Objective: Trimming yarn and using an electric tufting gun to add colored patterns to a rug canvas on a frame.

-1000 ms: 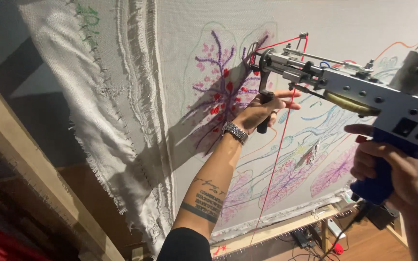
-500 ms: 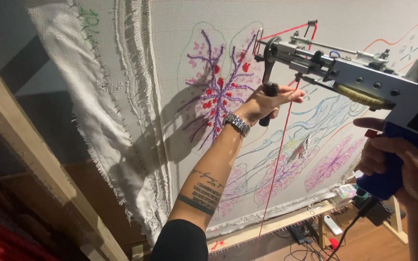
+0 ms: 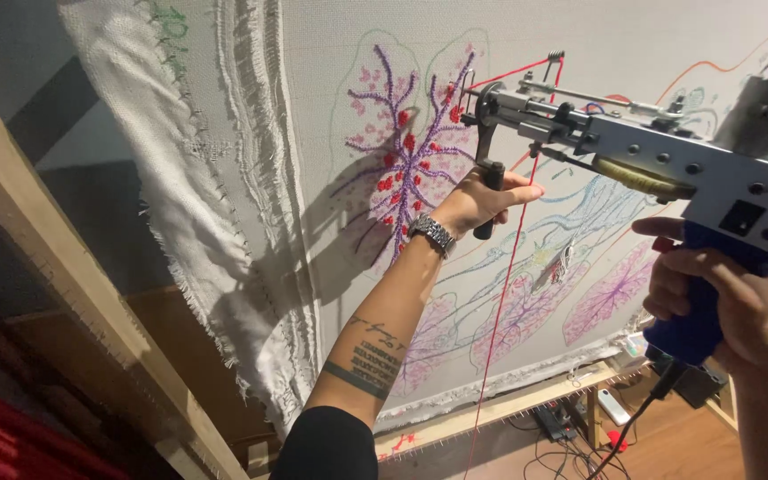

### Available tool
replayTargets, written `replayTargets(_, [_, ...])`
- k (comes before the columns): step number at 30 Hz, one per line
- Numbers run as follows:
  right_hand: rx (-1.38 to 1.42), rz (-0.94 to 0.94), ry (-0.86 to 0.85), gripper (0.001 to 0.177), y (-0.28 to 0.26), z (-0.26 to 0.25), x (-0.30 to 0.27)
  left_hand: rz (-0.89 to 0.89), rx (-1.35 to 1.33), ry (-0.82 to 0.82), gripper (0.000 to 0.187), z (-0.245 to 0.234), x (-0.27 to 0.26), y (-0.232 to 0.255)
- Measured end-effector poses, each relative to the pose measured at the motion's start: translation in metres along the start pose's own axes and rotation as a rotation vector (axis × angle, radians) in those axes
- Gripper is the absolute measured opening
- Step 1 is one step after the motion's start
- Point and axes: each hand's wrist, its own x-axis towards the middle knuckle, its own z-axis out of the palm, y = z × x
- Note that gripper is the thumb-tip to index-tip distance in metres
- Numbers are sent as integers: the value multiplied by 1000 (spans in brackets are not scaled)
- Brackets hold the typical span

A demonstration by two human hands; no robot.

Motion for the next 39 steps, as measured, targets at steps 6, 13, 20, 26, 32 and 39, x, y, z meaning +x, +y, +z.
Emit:
replayTargets(6, [-131, 43, 143, 29, -8, 26, 0, 19, -104, -32, 33, -7, 2, -13])
replayTargets(13, [-183, 78, 189, 28, -12, 43, 5, -32, -64, -8, 42, -13, -2, -7])
replayTargets(20, [-203, 62, 185, 28, -14, 56, 9, 8, -78, -3, 42, -20, 6, -13])
replayTargets(26, [-233, 28, 170, 27, -9, 56, 14, 1, -65, 9, 41, -24, 7, -12])
replayTargets(32, [-71, 61, 127, 26, -5, 69, 23, -95, -30, 77, 44, -31, 10, -6])
replayTargets(39, [-196, 87, 176, 29, 2, 107, 39, -123, -117, 200, 46, -52, 19, -8])
